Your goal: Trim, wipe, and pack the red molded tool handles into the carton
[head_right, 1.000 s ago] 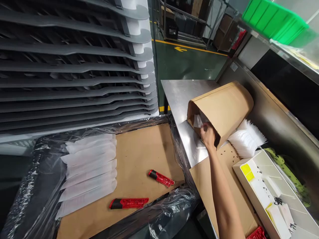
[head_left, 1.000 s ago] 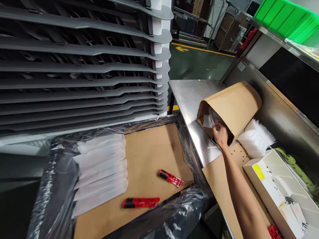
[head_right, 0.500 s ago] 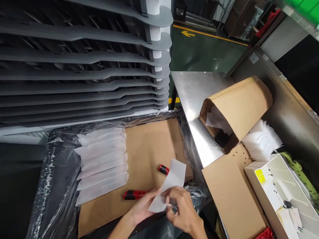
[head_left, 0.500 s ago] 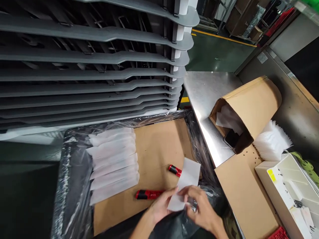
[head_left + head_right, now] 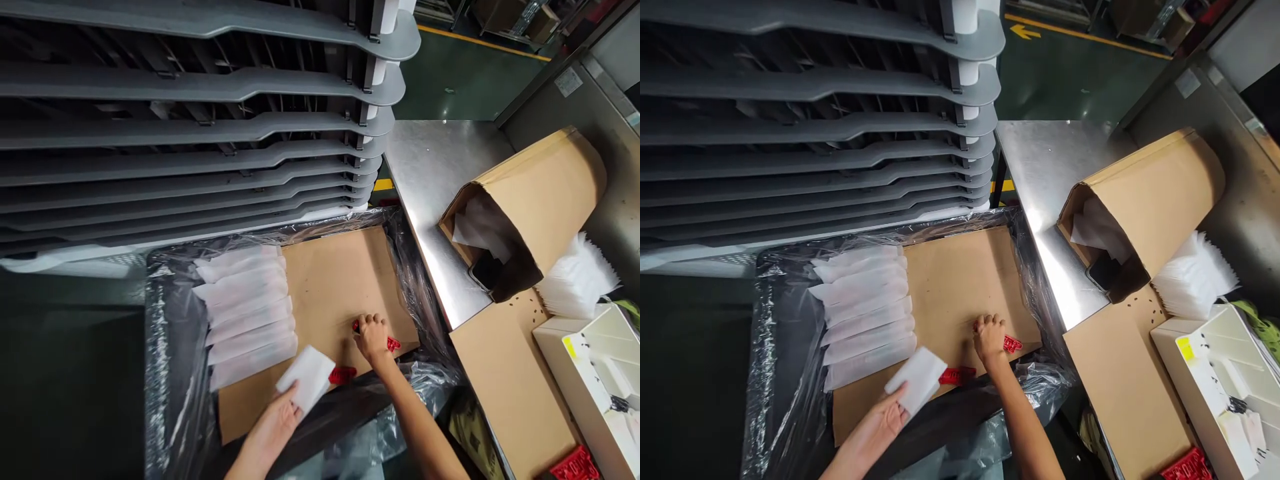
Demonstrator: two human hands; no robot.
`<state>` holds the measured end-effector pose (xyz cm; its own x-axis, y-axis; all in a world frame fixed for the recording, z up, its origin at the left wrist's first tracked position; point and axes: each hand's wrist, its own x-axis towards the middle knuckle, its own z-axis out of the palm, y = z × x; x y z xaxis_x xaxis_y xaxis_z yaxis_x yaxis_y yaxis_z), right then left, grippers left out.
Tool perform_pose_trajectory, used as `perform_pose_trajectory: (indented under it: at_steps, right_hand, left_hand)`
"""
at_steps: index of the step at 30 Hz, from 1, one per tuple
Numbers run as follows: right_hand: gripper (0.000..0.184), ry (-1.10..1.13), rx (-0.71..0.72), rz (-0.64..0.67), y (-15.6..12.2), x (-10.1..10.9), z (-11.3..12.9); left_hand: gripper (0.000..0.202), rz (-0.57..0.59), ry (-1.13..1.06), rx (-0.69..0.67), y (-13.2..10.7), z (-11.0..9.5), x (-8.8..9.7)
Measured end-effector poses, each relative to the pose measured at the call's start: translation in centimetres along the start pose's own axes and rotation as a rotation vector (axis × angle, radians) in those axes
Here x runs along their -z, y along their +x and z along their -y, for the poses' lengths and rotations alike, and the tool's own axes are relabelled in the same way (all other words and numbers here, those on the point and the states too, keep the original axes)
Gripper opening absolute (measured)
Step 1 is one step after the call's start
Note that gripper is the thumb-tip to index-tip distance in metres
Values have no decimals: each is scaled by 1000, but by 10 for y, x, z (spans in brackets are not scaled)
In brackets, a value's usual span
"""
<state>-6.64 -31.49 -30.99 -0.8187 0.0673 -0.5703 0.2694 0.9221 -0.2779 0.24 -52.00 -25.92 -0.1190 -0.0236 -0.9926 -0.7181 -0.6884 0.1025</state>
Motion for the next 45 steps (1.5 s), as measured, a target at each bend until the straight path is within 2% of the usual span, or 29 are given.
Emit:
perform_pose_trajectory:
  at_steps: [3,6,10,12,14,17,19,21,25,28,31,38,45]
  right_hand:
    - [21,0,14,-6,9,-1,18]
    - [21,59,-17,-92,-7,24,13]
    - [28,218,-195,-292,-65,73,-26]
    - [41,386,-303,-389,-102,86,-49]
    - [52,615,-371,-435,-137,84,-65]
    - [57,1114,-519,-398,-175,63,-71]
    - [57,1399,-624,-351,-189,47,-67]
    - [59,1519,-697,-356,-194,39,-62]
    - [63,1594,-794,-455,-192,43,-55]
    - [62,1596,-765,-460,-192,49,-51]
    - [61,1596,-714,-425,-193,49,-44]
    - [67,1472,-663,-386,-190,49,-33]
    - [69,1384,-594,-359,-172,52,-28]
  left_hand:
    - [31,29,-22,-51,13,-10,-31]
    - [25,65,-30,-44,28,-10,-58]
    - [22,113,-57,-49,37,-1,-91]
    - [18,142,-61,-52,36,6,-108]
    - [14,176,-56,-58,32,15,-124]
    - [14,235,-39,-83,22,30,-146]
    - [12,273,-27,-109,15,39,-158]
    - [11,312,-13,-141,9,48,-165]
    - [36,420,32,-217,0,58,-170]
    - [49,497,83,-257,-3,61,-170]
    - [50,553,129,-252,-7,62,-171]
    - [38,672,210,-116,-19,66,-166]
    - [51,741,304,34,-36,86,-145]
